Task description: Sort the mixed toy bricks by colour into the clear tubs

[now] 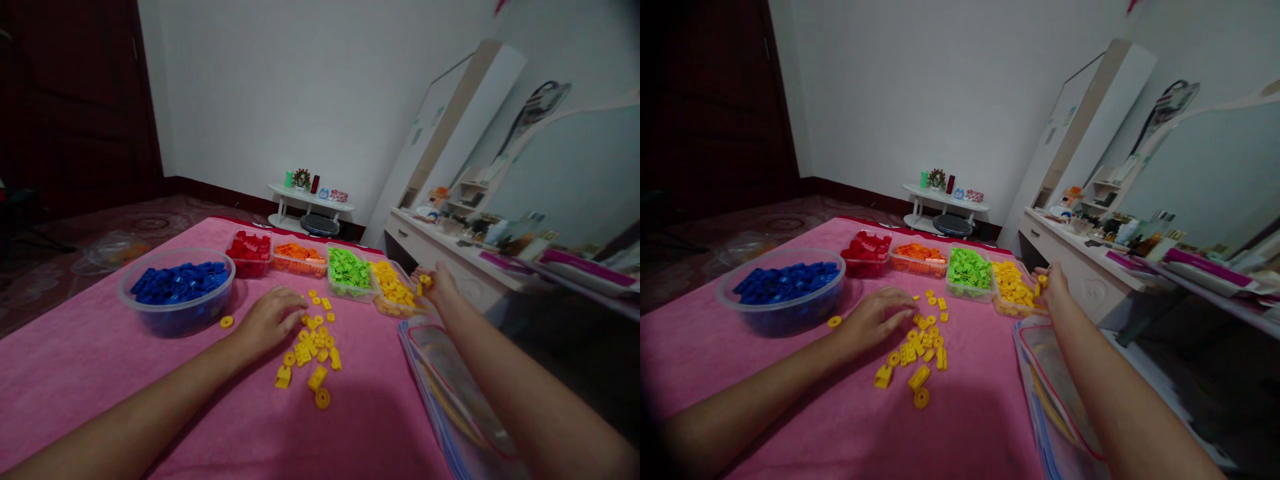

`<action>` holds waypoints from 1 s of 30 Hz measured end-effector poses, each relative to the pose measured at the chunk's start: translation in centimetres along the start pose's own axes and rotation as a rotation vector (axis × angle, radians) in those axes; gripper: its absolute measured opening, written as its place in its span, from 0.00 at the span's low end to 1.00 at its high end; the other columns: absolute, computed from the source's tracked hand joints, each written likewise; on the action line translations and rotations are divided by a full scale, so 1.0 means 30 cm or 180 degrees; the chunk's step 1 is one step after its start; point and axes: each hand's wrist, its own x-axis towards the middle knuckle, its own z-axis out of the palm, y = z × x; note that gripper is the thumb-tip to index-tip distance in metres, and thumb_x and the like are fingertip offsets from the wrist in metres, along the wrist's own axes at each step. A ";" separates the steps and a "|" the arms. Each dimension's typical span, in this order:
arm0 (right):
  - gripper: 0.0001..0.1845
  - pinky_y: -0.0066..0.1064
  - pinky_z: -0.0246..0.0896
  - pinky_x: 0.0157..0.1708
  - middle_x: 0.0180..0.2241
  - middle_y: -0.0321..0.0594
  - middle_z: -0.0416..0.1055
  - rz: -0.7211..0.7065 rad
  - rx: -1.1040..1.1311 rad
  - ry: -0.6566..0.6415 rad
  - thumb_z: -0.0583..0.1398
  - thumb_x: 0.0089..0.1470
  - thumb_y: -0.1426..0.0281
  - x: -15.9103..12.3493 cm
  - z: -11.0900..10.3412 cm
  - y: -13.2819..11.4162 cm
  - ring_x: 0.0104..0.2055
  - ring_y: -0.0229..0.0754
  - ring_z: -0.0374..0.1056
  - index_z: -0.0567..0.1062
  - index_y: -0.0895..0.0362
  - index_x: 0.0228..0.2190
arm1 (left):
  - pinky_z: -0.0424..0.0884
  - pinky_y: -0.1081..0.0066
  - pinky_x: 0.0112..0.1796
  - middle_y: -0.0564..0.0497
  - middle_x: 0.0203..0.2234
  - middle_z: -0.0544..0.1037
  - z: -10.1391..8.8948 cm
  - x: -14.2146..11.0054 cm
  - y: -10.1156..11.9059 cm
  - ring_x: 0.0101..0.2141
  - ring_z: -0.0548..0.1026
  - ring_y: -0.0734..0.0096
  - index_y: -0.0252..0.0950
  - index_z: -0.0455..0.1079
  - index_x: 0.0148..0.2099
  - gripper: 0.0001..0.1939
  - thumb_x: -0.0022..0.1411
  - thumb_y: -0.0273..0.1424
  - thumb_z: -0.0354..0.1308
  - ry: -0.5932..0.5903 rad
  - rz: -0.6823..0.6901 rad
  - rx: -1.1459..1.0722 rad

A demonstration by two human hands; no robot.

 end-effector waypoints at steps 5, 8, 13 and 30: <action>0.19 0.27 0.56 0.26 0.23 0.42 0.71 -0.0494 -0.0486 -0.0159 0.53 0.56 0.62 -0.076 0.048 -0.013 0.25 0.36 0.65 0.73 0.60 0.21 | 0.67 0.69 0.41 0.49 0.35 0.79 -0.006 0.010 0.008 0.37 0.74 0.68 0.38 0.76 0.39 0.12 0.59 0.28 0.51 -0.0181 -0.0094 -0.0007; 0.10 0.27 0.57 0.28 0.28 0.40 0.73 -0.1076 -0.0930 -0.1097 0.60 0.49 0.64 -0.209 0.152 -0.002 0.30 0.38 0.69 0.76 0.59 0.25 | 0.65 0.73 0.30 0.52 0.29 0.79 -0.025 0.007 0.009 0.29 0.74 0.71 0.38 0.77 0.36 0.10 0.57 0.32 0.54 -0.0634 -0.0426 -0.0068; 0.06 0.27 0.55 0.27 0.25 0.37 0.73 -0.2029 -0.2837 -0.2977 0.60 0.44 0.70 -0.477 0.278 0.078 0.26 0.37 0.67 0.77 0.57 0.27 | 0.58 0.75 0.21 0.55 0.23 0.77 -0.089 -0.020 0.047 0.22 0.70 0.73 0.40 0.75 0.35 0.16 0.45 0.43 0.64 -0.1628 -0.0647 0.0074; 0.13 0.25 0.47 0.24 0.26 0.36 0.71 -0.2424 -0.3771 -0.2857 0.57 0.37 0.79 -0.547 0.280 0.199 0.26 0.35 0.62 0.75 0.58 0.29 | 0.64 0.70 0.30 0.46 0.32 0.79 -0.056 -0.015 0.053 0.33 0.75 0.62 0.39 0.75 0.38 0.10 0.53 0.32 0.55 -0.1076 -0.0916 0.1181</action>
